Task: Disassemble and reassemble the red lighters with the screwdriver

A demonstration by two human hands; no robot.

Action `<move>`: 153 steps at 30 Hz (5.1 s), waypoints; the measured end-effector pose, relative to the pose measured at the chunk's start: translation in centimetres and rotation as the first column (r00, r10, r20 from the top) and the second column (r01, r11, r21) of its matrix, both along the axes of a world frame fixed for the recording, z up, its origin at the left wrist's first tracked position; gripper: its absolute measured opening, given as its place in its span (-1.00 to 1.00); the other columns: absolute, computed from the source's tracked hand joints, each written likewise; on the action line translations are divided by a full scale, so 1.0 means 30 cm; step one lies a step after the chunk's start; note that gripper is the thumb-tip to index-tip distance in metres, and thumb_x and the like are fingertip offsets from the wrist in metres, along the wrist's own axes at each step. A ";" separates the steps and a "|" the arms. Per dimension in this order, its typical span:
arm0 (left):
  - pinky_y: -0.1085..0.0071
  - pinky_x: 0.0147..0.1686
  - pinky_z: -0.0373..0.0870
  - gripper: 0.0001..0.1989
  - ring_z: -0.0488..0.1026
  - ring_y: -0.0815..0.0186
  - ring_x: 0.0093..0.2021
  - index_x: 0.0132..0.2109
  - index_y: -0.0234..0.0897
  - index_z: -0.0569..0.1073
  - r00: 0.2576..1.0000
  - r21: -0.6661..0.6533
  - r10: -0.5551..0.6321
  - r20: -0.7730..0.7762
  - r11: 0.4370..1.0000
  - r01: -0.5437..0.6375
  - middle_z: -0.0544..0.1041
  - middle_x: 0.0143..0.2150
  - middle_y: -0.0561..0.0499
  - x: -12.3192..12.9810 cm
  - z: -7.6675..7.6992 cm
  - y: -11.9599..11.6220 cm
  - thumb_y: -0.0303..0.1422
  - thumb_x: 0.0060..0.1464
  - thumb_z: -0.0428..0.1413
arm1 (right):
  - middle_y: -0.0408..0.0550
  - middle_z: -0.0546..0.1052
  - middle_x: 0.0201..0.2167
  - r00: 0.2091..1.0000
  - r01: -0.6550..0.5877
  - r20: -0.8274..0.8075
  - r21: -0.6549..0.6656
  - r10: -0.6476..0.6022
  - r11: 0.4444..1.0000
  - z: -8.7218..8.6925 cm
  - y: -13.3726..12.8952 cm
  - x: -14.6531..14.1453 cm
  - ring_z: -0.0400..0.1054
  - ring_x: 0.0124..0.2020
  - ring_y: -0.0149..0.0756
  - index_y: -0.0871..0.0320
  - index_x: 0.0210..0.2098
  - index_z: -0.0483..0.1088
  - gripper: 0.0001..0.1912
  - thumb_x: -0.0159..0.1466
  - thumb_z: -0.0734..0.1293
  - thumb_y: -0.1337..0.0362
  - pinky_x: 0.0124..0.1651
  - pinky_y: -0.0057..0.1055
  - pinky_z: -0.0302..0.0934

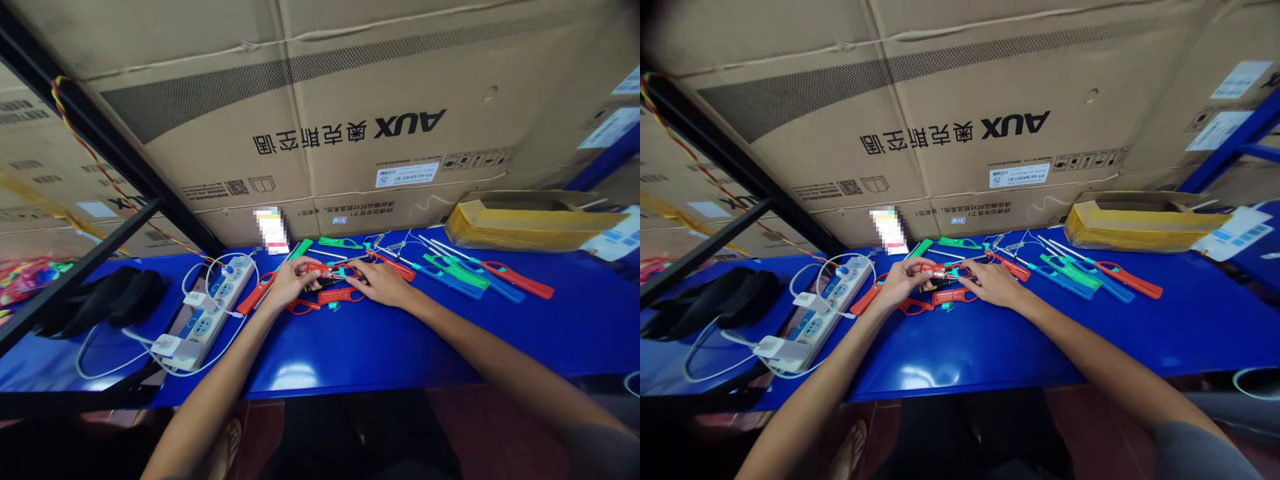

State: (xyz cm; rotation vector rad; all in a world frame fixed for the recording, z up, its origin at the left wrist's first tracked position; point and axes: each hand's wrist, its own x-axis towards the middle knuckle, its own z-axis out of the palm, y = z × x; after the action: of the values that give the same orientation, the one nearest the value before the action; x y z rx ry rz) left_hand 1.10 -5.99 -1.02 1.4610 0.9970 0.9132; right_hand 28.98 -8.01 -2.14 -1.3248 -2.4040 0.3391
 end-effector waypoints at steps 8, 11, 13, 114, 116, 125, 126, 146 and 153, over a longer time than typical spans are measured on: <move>0.44 -0.40 0.53 -0.46 0.58 0.32 -0.49 -0.02 -0.37 0.58 1.000 0.023 0.016 0.011 1.000 -0.016 0.65 -0.44 -0.01 0.015 -0.001 -0.011 -0.05 0.02 0.45 | 0.04 0.69 -0.11 0.997 0.002 -0.081 -0.021 -0.003 1.000 -0.008 0.009 0.001 0.61 -0.16 -0.06 0.07 0.12 0.43 -0.70 0.54 0.20 0.10 -0.16 -0.23 0.31; 0.42 -0.38 0.55 -0.46 0.59 0.31 -0.48 -0.02 -0.36 0.57 1.000 0.028 0.004 0.023 1.000 -0.005 0.65 -0.42 -0.01 0.017 -0.002 -0.012 -0.05 0.03 0.45 | 0.01 0.68 -0.15 0.990 0.014 -0.141 -0.033 -0.018 0.999 -0.007 0.008 0.000 0.59 -0.18 -0.08 0.05 0.08 0.43 -0.74 0.52 0.21 0.11 -0.18 -0.25 0.28; 0.40 -0.37 0.56 -0.47 0.59 0.30 -0.47 -0.01 -0.35 0.56 0.999 0.037 0.006 0.033 0.999 -0.007 0.65 -0.41 -0.01 0.016 -0.003 -0.010 -0.05 0.05 0.44 | -0.01 0.67 -0.18 0.987 0.016 -0.162 -0.035 -0.022 0.999 -0.007 0.008 -0.001 0.57 -0.22 -0.09 0.03 0.08 0.42 -0.74 0.52 0.21 0.11 -0.21 -0.26 0.24; 0.37 -0.22 0.52 -0.67 0.57 0.34 -0.32 -0.05 -0.26 0.60 0.996 0.103 -0.039 0.085 0.994 0.030 0.66 -0.24 0.00 0.009 -0.012 -0.001 -0.22 0.10 0.43 | -0.15 0.49 -0.32 0.904 -0.102 -0.428 -0.185 0.013 0.978 0.003 0.020 0.020 0.35 -0.33 -0.26 0.01 -0.14 0.39 -0.79 0.41 0.37 0.02 -0.24 -0.30 0.19; 0.37 -0.23 0.52 -0.66 0.56 0.34 -0.34 -0.06 -0.26 0.59 0.995 0.092 -0.043 0.086 0.995 0.035 0.66 -0.26 0.00 0.014 -0.007 -0.006 -0.22 0.10 0.43 | -0.16 0.47 -0.33 0.898 -0.100 -0.440 -0.199 0.003 0.975 0.003 0.019 0.016 0.33 -0.34 -0.28 0.02 -0.20 0.35 -0.78 0.38 0.39 0.04 -0.24 -0.31 0.19; 0.39 -0.27 0.52 -0.62 0.54 0.34 -0.34 -0.09 -0.28 0.58 0.992 0.069 -0.046 0.118 0.997 0.039 0.66 -0.24 -0.01 0.033 0.003 -0.021 -0.18 0.05 0.47 | -0.18 0.45 -0.35 0.885 -0.106 -0.466 -0.210 -0.005 0.972 0.013 0.018 0.010 0.33 -0.33 -0.27 0.03 -0.23 0.32 -0.80 0.34 0.40 0.10 -0.22 -0.33 0.19; 0.40 -0.28 0.51 -0.61 0.54 0.35 -0.36 -0.09 -0.28 0.58 0.991 0.067 -0.043 0.124 0.997 0.035 0.65 -0.25 0.00 0.033 0.003 -0.021 -0.18 0.05 0.47 | -0.18 0.46 -0.35 0.891 -0.092 -0.453 -0.191 -0.005 0.977 0.014 0.017 0.011 0.34 -0.32 -0.26 0.03 -0.24 0.32 -0.81 0.34 0.39 0.11 -0.21 -0.33 0.18; 0.38 -0.31 0.51 -0.61 0.55 0.34 -0.42 -0.04 -0.33 0.63 0.997 0.089 -0.006 0.079 0.996 -0.001 0.64 -0.36 -0.01 -0.006 0.000 0.006 -0.16 0.09 0.42 | 0.14 0.64 0.16 0.979 -0.149 -0.128 0.062 0.156 0.987 0.018 0.042 0.076 0.58 0.10 0.08 0.05 0.28 0.44 -0.58 0.57 0.18 0.08 0.12 0.05 0.47; 0.41 -0.31 0.51 -0.61 0.53 0.37 -0.43 -0.03 -0.34 0.65 0.990 0.074 0.013 0.137 0.997 -0.023 0.67 -0.33 -0.02 -0.005 0.013 -0.002 -0.18 0.09 0.44 | 0.16 0.66 0.11 0.983 -0.147 -0.106 0.040 0.150 0.988 0.021 0.033 0.064 0.60 0.06 0.05 0.09 0.37 0.41 -0.52 0.55 0.19 0.12 0.10 -0.02 0.47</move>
State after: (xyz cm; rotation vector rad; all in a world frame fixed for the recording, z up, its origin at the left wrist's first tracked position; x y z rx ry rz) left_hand 0.94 -6.05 -0.63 1.4337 0.8836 1.0597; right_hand 30.90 -7.03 -1.50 -1.0870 -2.4115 0.4014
